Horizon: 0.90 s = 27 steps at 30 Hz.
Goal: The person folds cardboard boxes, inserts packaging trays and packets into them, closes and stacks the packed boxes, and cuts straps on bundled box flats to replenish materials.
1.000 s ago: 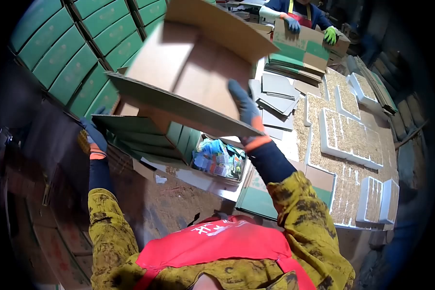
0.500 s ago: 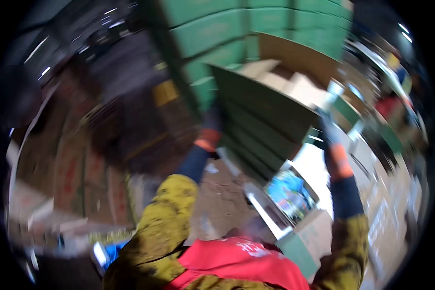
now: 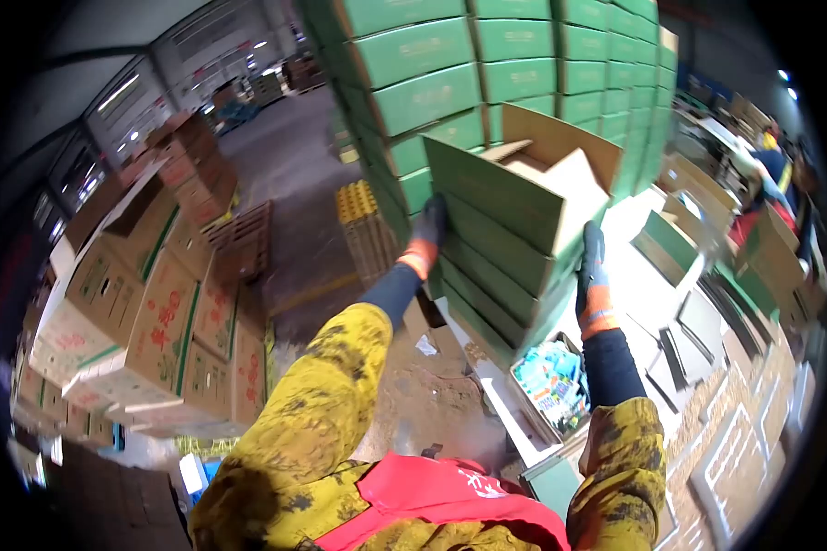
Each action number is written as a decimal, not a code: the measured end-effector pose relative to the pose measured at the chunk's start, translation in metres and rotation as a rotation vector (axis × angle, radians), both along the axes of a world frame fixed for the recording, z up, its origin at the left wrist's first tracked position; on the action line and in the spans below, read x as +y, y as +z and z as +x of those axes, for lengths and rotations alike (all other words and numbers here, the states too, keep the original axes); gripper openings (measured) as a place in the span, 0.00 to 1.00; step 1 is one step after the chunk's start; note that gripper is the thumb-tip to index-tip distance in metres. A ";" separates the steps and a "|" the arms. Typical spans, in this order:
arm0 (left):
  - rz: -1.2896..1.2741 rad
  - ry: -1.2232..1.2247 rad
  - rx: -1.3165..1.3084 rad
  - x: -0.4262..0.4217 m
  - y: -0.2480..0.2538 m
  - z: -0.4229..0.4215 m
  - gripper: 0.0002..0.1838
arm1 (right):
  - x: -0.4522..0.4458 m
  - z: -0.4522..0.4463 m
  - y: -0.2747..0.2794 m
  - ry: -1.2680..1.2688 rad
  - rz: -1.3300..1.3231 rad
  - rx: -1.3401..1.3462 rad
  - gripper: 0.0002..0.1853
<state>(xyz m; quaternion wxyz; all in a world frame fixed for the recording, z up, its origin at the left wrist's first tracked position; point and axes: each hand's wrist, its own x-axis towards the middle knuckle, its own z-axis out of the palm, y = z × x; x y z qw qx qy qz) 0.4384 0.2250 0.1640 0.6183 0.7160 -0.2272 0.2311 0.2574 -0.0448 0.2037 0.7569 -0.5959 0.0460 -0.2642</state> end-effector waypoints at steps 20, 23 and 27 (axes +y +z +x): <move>0.604 -1.082 -1.138 -0.076 0.256 -0.349 0.24 | -0.036 -0.417 0.194 -0.665 -1.516 -0.391 0.25; 0.643 -1.078 -1.073 -0.106 0.236 -0.340 0.24 | -0.041 -0.435 0.189 -0.707 -1.450 -0.269 0.25; 0.697 -0.970 -0.961 -0.147 0.194 -0.321 0.25 | -0.044 -0.446 0.158 -0.635 -1.317 -0.201 0.24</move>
